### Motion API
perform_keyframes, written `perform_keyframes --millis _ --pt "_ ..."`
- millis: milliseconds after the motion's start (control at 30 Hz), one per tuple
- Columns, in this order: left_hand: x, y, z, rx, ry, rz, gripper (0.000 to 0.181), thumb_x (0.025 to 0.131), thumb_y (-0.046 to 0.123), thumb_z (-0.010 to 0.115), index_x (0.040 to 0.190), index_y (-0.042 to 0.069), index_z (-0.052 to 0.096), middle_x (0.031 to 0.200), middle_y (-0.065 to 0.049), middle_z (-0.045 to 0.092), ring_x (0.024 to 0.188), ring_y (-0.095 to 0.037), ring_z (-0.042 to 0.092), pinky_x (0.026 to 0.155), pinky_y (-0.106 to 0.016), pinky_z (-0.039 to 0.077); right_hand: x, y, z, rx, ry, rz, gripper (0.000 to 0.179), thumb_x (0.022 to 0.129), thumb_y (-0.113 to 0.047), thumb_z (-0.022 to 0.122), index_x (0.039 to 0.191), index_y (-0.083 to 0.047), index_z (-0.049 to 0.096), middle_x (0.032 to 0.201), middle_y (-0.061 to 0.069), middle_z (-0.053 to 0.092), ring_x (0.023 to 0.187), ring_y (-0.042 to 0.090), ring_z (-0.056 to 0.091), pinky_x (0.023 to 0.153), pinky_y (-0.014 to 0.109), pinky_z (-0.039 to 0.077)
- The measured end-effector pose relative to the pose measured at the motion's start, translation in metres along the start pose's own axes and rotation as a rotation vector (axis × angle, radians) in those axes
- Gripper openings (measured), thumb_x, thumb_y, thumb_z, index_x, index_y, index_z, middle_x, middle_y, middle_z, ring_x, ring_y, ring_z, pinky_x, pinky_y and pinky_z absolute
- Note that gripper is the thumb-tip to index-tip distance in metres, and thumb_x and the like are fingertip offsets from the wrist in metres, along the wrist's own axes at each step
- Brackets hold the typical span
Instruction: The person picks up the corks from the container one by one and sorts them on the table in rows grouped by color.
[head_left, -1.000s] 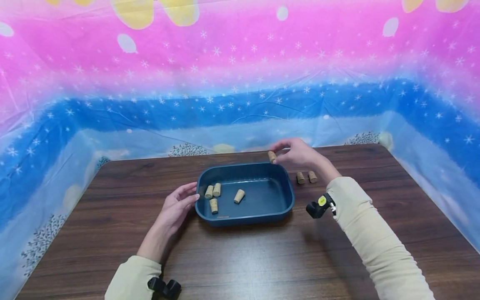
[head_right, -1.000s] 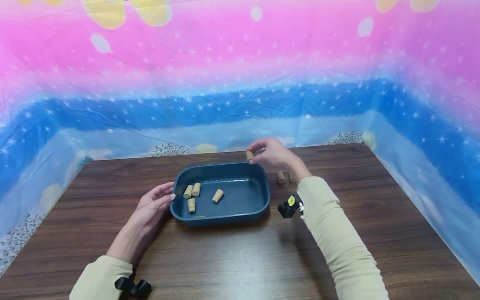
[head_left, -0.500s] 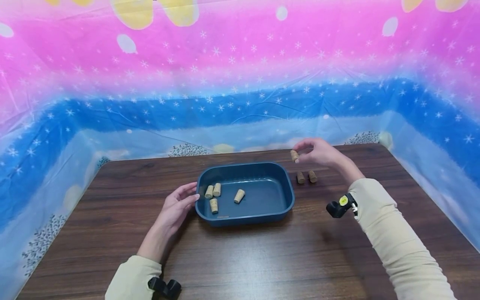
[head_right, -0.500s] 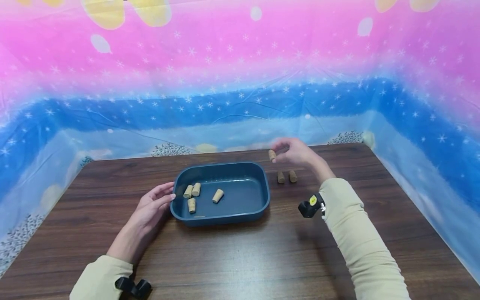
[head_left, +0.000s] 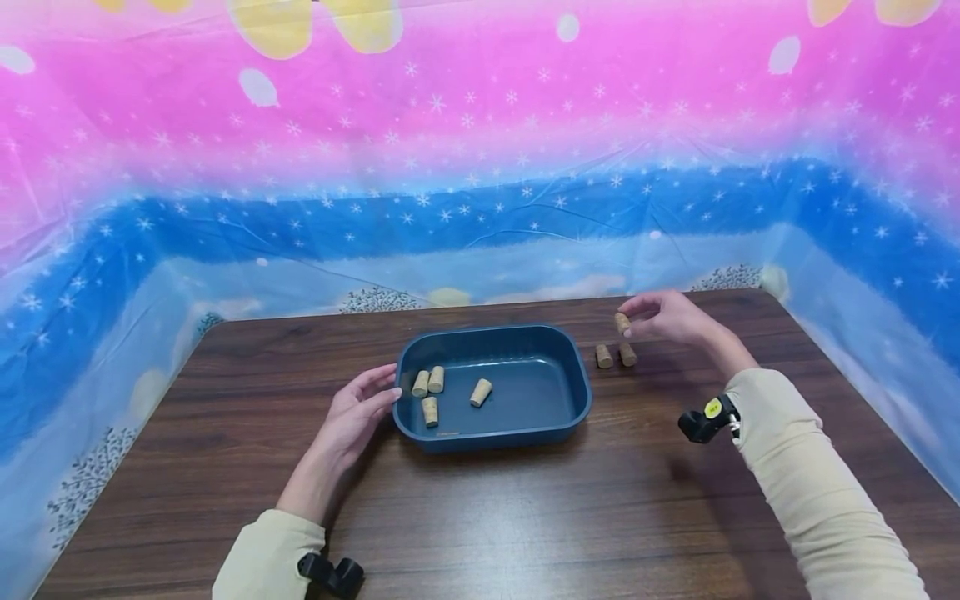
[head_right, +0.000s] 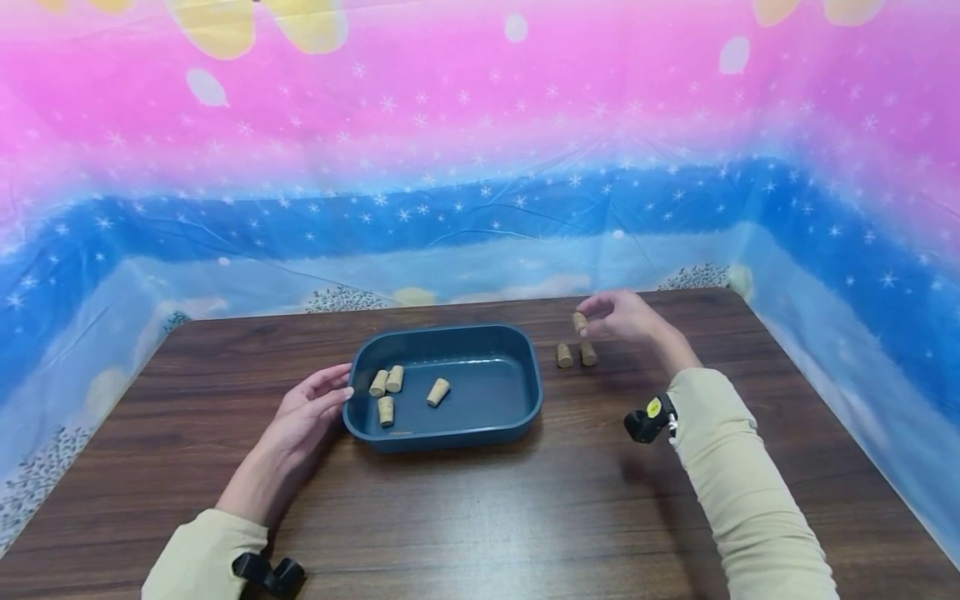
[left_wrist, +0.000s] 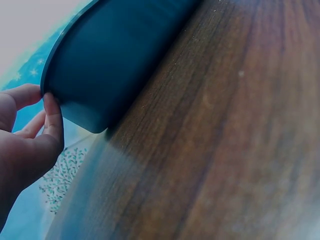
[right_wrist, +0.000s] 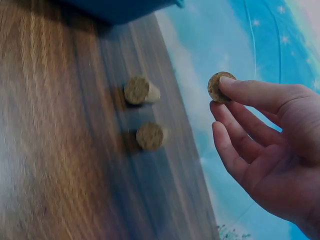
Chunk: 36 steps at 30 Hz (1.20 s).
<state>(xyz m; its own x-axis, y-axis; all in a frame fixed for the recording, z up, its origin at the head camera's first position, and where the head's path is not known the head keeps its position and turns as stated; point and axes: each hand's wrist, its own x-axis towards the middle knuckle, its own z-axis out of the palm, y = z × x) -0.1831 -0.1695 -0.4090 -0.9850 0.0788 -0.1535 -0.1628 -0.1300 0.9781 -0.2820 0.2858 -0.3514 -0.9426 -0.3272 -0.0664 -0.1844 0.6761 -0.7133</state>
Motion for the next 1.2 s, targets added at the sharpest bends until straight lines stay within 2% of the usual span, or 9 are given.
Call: perform_keyframes --millis 133,300,433,700,933,1200 --pt "0.000 0.000 0.000 -0.002 -0.002 0.004 0.049 0.096 0.001 0.055 0.141 -0.005 0.039 0.135 -0.020 0.043 0.110 -0.017 0.052 0.090 -0.022 0.046 -0.003 0.012 -0.002 0.013 0.010 0.037 0.044 0.086 -0.011 0.071 0.125 0.006 0.058 0.119 0.023 0.060 0.105 0.034 0.059 0.087 0.044 0.049" --pt "0.001 -0.001 0.000 -0.003 -0.002 0.011 0.048 0.096 0.001 0.055 0.141 -0.006 0.039 0.133 -0.020 0.044 0.111 -0.018 0.051 0.090 -0.022 0.046 -0.008 0.025 -0.004 0.067 0.010 0.083 0.042 0.085 -0.006 0.071 0.122 0.008 0.058 0.109 0.020 0.064 0.090 0.025 0.065 0.078 0.038 0.054" --pt "0.001 -0.001 0.000 -0.004 -0.002 0.014 0.048 0.095 0.000 0.055 0.140 -0.006 0.039 0.133 -0.019 0.044 0.110 -0.018 0.051 0.089 -0.022 0.046 -0.013 0.035 -0.004 0.057 0.007 0.096 0.044 0.085 -0.007 0.071 0.122 0.010 0.057 0.103 0.015 0.067 0.085 0.022 0.065 0.075 0.034 0.054" --pt "0.000 0.000 0.000 -0.001 -0.005 0.007 0.048 0.096 0.001 0.054 0.141 -0.005 0.039 0.133 -0.019 0.044 0.110 -0.018 0.052 0.090 -0.022 0.045 -0.018 0.048 -0.002 0.082 0.014 0.143 0.047 0.084 -0.007 0.072 0.124 0.011 0.055 0.105 0.017 0.066 0.085 0.024 0.065 0.075 0.032 0.053" --pt "-0.001 -0.001 0.000 -0.005 -0.003 0.004 0.049 0.096 0.001 0.055 0.141 -0.005 0.039 0.132 -0.018 0.045 0.110 -0.018 0.052 0.091 -0.022 0.045 -0.020 0.067 0.007 0.128 0.027 0.209 0.048 0.086 -0.011 0.072 0.126 0.009 0.055 0.115 0.020 0.061 0.088 0.012 0.060 0.078 0.029 0.052" --pt "0.000 -0.001 -0.001 -0.014 0.004 0.010 0.048 0.095 0.001 0.056 0.140 -0.005 0.040 0.130 -0.016 0.047 0.110 -0.018 0.052 0.091 -0.023 0.046 -0.021 0.075 0.011 0.170 0.052 0.207 0.051 0.087 -0.012 0.072 0.129 0.010 0.053 0.120 0.023 0.060 0.095 0.013 0.058 0.083 0.029 0.051"
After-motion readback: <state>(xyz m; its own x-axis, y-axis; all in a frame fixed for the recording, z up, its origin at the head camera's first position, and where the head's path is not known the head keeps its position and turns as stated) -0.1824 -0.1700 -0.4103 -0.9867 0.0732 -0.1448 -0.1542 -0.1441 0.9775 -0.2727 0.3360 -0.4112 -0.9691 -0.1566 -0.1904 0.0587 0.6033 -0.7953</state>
